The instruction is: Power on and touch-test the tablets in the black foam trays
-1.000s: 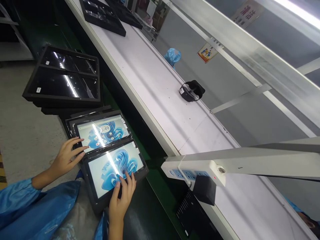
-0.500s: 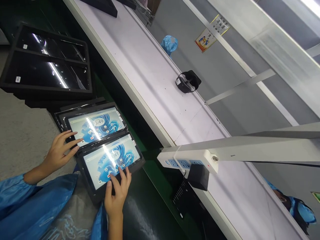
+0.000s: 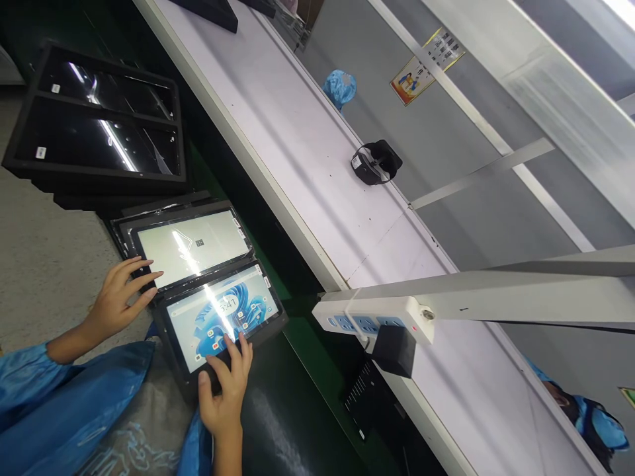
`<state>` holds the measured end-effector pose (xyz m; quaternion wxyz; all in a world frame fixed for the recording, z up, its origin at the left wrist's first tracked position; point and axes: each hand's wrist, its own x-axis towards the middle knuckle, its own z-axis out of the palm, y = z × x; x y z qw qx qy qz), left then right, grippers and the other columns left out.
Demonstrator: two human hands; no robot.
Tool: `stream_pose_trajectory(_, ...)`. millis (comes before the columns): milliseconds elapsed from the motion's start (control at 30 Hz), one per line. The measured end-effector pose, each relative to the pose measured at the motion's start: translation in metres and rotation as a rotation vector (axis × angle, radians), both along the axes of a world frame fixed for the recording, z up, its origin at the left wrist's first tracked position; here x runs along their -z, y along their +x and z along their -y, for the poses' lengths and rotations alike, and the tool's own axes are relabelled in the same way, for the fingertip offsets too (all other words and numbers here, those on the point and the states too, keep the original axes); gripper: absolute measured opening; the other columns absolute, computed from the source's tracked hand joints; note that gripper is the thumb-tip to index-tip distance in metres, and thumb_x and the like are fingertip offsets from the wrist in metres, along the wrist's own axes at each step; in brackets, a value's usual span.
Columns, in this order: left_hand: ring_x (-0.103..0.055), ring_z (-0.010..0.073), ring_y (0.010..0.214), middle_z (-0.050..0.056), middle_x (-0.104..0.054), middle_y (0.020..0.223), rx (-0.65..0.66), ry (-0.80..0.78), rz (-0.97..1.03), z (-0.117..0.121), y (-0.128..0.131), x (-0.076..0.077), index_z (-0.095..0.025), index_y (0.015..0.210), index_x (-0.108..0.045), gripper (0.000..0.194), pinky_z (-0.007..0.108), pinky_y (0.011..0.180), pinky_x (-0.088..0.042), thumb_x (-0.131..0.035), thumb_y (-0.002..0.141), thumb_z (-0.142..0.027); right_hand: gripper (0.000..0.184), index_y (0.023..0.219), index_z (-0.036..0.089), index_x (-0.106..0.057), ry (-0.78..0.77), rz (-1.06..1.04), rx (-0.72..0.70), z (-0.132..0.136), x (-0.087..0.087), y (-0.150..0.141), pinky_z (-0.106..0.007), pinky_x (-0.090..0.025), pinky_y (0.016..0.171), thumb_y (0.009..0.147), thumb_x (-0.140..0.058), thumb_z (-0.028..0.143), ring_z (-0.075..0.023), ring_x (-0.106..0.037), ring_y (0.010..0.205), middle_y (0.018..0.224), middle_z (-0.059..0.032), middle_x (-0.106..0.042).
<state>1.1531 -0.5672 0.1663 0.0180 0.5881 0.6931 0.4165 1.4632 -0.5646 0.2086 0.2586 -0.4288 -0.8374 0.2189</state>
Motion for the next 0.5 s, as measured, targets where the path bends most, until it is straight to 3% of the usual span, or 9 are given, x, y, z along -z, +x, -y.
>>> stream_pose_trajectory(200,-0.040,0.0336,0.138,0.010,-0.053,0.135,-0.008,-0.003,0.008,0.0010,0.0007,-0.0047,-0.030,0.125,-0.060,0.034,0.058,0.114,-0.035,-0.054,0.092,-0.027,0.013,0.095,0.022,-0.065,-0.054,-0.134,0.192,-0.0061,-0.0001,0.0015,-0.059,-0.039,0.106,0.093,-0.056,0.031,-0.0356,-0.035,0.143,0.137,-0.0118,-0.058)
stream_pose_trajectory(500,-0.039,0.0347,0.138,0.011,-0.051,0.137,0.002,0.006,0.001,0.0016,0.0007,-0.0032,-0.028,0.126,-0.058,0.034,0.058,0.113,-0.036,-0.054,0.092,-0.025,0.014,0.097,0.022,-0.063,-0.093,-0.174,0.253,-0.0057,0.0028,0.0002,-0.056,-0.041,0.104,0.094,-0.057,0.035,-0.0339,-0.039,0.141,0.136,-0.0123,-0.058)
